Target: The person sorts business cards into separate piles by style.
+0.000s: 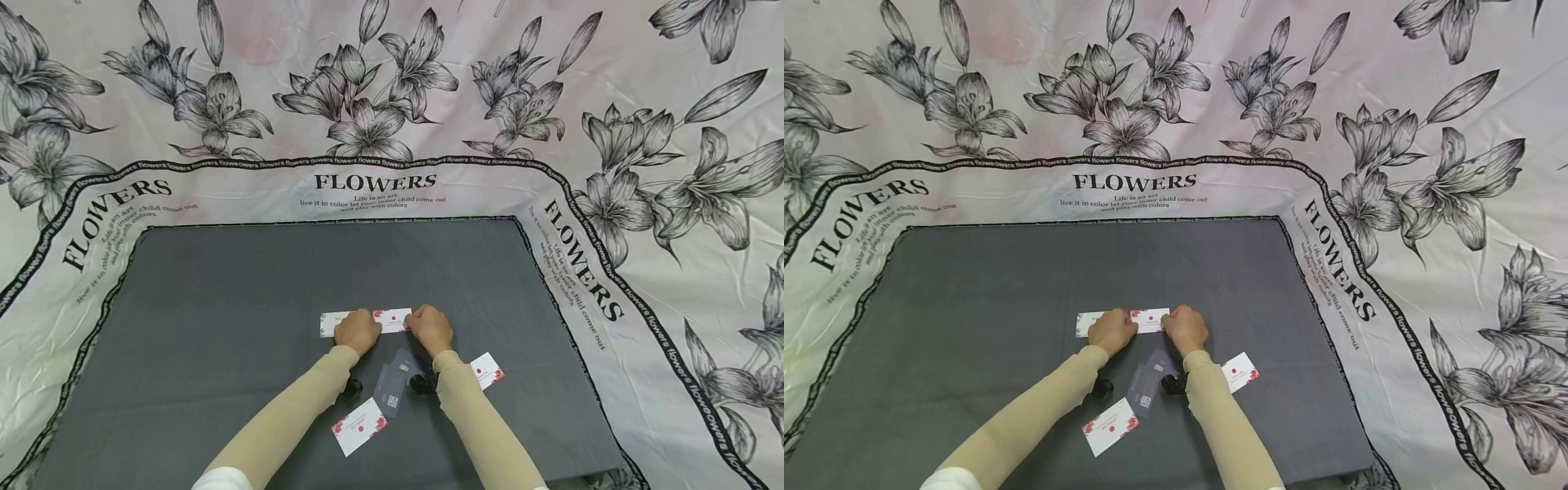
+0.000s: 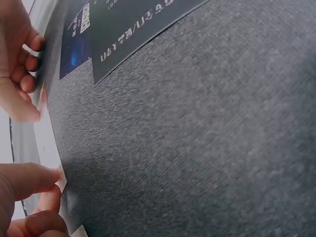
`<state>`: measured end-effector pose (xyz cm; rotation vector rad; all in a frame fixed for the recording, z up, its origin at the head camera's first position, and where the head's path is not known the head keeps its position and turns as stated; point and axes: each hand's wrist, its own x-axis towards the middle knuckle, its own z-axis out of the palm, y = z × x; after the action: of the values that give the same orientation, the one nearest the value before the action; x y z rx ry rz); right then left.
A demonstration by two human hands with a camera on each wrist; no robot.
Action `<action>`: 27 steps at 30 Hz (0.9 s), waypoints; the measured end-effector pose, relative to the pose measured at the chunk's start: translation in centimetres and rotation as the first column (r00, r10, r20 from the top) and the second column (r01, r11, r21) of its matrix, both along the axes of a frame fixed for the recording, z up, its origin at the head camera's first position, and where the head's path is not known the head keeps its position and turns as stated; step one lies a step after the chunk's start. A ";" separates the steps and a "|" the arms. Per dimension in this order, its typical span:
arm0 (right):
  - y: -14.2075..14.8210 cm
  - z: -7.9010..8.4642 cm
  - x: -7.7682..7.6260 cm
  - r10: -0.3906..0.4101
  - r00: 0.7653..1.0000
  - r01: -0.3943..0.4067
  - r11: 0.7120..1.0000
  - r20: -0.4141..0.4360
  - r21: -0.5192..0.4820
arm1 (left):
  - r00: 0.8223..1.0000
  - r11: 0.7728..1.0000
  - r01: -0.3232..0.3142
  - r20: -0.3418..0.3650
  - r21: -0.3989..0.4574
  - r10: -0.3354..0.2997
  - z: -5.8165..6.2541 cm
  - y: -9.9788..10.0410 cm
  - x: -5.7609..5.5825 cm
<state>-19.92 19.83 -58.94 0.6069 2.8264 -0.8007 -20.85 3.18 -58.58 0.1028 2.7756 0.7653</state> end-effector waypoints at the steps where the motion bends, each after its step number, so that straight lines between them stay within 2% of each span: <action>1: -0.1 0.0 0.0 0.004 1.000 -0.004 1.000 -0.004 0.010 | 1.000 1.000 0.000 -0.007 0.004 0.000 0.0 0.0 0.1; 5: -0.9 -0.2 -0.3 0.042 0.999 -0.040 0.997 -0.031 0.064 | 0.999 0.999 0.001 -0.032 0.048 0.001 0.0 -0.4 0.4; 9: -1.4 -0.3 -0.4 0.079 0.992 -0.067 0.991 -0.100 0.120 | 0.997 0.990 0.003 -0.082 0.141 0.009 0.9 -1.4 1.3; 13: -1.2 0.5 0.6 0.065 0.976 -0.041 0.992 -0.206 0.119 | 0.995 0.973 0.057 -0.091 0.225 -0.037 2.5 -3.7 3.1; 15: -1.2 1.0 1.8 0.102 0.964 -0.080 0.992 -0.247 0.097 | 0.996 0.967 0.079 -0.060 0.242 -0.066 2.8 -5.3 4.3; 17: -1.5 1.5 3.2 0.173 0.949 -0.158 0.984 -0.262 0.080 | 0.996 0.963 0.092 -0.035 0.252 -0.086 2.6 -6.9 5.6; 20: -2.6 1.5 5.8 0.329 0.911 -0.319 0.944 -0.249 0.080 | 0.996 0.967 0.087 -0.005 0.239 -0.088 2.0 -8.8 7.4; 23: -3.9 1.1 8.3 0.465 0.855 -0.458 0.885 -0.228 0.089 | 0.996 0.973 0.091 0.000 0.211 -0.093 1.5 -9.6 9.0; 27: -5.0 0.7 10.7 0.587 0.782 -0.582 0.808 -0.208 0.092 | 0.989 0.974 0.145 -0.013 0.172 -0.145 1.1 -9.8 10.9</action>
<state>-9.20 14.82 -58.28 -0.3980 2.9443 -0.7409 -9.92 -6.58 -57.44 0.3346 2.6610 0.9647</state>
